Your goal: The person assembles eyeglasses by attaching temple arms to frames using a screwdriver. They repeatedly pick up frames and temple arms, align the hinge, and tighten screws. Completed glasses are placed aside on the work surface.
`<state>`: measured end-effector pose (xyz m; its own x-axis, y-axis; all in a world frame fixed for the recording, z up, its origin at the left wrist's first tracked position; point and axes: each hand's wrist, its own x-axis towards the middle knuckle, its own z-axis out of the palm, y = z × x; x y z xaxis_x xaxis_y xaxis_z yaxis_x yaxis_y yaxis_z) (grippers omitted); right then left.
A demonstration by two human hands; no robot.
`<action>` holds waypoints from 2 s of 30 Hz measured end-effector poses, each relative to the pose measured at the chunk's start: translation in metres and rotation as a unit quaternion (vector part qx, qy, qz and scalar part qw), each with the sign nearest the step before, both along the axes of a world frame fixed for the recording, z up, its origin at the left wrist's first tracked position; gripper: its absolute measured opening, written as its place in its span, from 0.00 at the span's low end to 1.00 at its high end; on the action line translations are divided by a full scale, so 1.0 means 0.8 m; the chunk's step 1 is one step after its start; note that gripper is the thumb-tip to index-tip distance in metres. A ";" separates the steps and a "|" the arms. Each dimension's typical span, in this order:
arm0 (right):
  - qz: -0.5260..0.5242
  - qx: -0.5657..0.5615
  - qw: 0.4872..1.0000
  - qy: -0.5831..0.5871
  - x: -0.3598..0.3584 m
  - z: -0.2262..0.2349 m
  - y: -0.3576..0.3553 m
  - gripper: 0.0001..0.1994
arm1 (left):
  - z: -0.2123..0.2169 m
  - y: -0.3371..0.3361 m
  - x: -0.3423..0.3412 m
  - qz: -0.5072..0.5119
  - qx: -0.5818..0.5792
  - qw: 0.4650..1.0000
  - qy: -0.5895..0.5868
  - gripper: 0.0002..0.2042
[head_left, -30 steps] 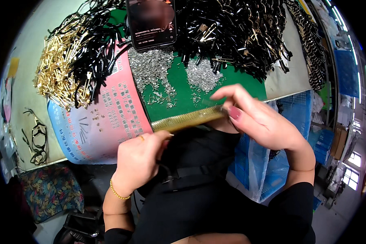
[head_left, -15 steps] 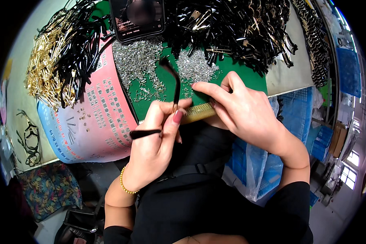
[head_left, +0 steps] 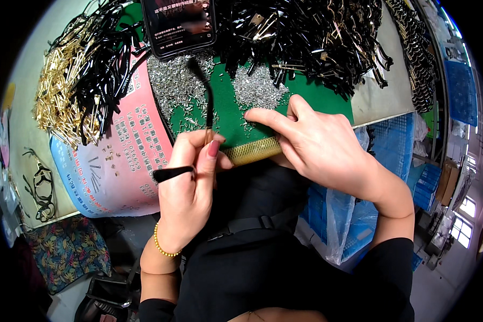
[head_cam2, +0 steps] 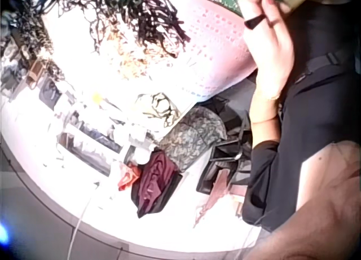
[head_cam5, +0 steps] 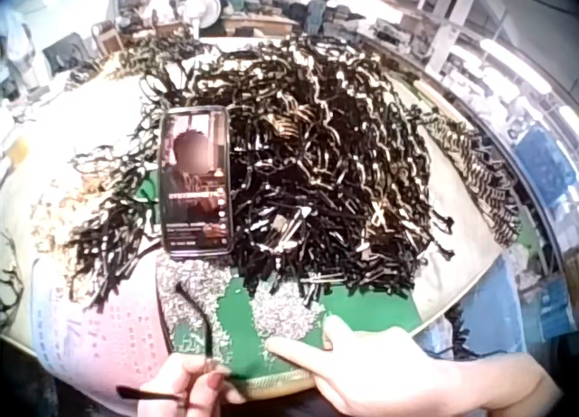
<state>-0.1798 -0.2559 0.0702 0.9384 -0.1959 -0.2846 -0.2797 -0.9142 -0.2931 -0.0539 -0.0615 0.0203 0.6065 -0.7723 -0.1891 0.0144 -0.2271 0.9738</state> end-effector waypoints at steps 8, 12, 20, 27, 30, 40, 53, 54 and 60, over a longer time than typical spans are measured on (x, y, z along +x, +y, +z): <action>-0.245 0.596 0.749 0.155 0.029 0.048 0.008 0.25 | 0.003 -0.005 0.001 -0.004 0.014 0.999 -0.049 0.11; -0.276 0.612 0.727 0.147 0.034 0.051 0.014 0.27 | 0.000 -0.004 0.002 -0.014 0.013 0.997 -0.078 0.11; -0.226 0.580 0.769 0.145 0.029 0.043 0.004 0.24 | -0.022 -0.007 -0.005 -0.009 -0.026 0.972 -0.233 0.12; -0.216 0.593 0.763 0.136 0.026 0.038 0.002 0.24 | -0.018 -0.010 -0.005 -0.012 -0.021 0.972 -0.232 0.14; -0.217 0.594 0.759 0.151 0.027 0.039 -0.001 0.25 | -0.024 -0.009 -0.006 -0.017 -0.016 0.952 -0.304 0.17; -0.034 0.205 0.972 -0.111 -0.013 -0.007 0.031 0.27 | -0.024 -0.010 0.002 -0.034 -0.058 0.891 -0.449 0.19; -0.125 -0.072 0.948 -0.282 0.109 0.043 -0.071 0.13 | -0.056 0.038 0.077 0.276 -0.158 0.927 -0.200 0.13; -0.132 -0.107 0.938 -0.302 0.123 0.042 -0.079 0.13 | -0.052 0.039 0.078 0.252 -0.159 0.939 -0.174 0.13; -0.134 -0.220 0.922 -0.290 0.169 0.055 -0.137 0.12 | -0.047 0.039 0.079 0.249 -0.172 0.943 -0.140 0.12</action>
<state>-0.0447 -0.3654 0.1142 0.8094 -0.4189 0.4115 -0.4253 -0.9014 -0.0810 0.0097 -0.0301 -0.0172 0.8989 -0.3646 0.2430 -0.2338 0.0701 0.9698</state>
